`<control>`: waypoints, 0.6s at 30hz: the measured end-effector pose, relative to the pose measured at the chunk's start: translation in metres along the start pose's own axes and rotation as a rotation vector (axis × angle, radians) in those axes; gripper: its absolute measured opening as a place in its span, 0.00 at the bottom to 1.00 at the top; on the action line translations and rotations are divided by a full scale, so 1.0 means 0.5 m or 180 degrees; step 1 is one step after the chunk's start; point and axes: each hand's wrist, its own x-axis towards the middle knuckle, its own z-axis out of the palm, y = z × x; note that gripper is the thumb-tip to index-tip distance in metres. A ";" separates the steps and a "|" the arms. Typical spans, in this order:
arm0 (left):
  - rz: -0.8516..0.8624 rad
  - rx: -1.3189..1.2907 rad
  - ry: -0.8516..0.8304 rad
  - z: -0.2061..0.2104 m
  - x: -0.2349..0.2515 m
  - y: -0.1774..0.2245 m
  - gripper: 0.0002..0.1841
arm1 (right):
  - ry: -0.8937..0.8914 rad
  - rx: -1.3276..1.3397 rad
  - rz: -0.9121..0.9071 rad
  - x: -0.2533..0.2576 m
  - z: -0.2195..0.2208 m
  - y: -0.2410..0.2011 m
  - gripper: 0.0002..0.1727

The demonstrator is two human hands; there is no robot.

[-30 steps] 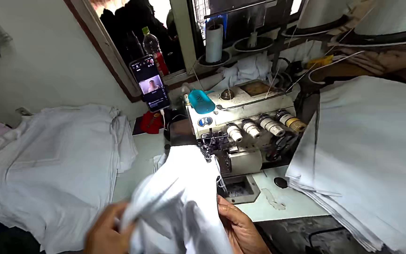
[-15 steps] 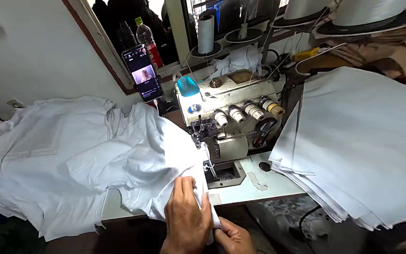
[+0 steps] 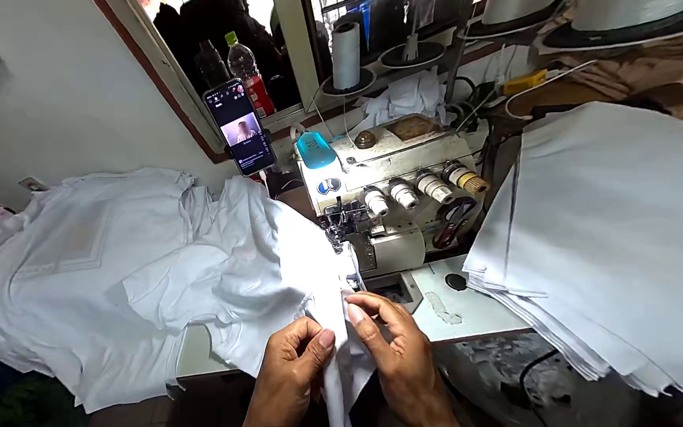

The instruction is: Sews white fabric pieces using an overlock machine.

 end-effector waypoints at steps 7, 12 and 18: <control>0.0965 0.1777 -0.0080 -0.003 -0.065 -0.012 0.29 | -0.0188 -0.0568 0.0130 -0.048 -0.037 -0.039 0.12; 0.2257 0.2776 0.1076 0.055 -0.026 -0.077 0.20 | -0.0027 -0.0728 -0.0449 -0.070 -0.023 -0.108 0.10; 0.2448 0.1939 0.1237 0.037 0.019 -0.058 0.07 | 0.0046 0.0360 0.0555 0.027 -0.020 -0.012 0.13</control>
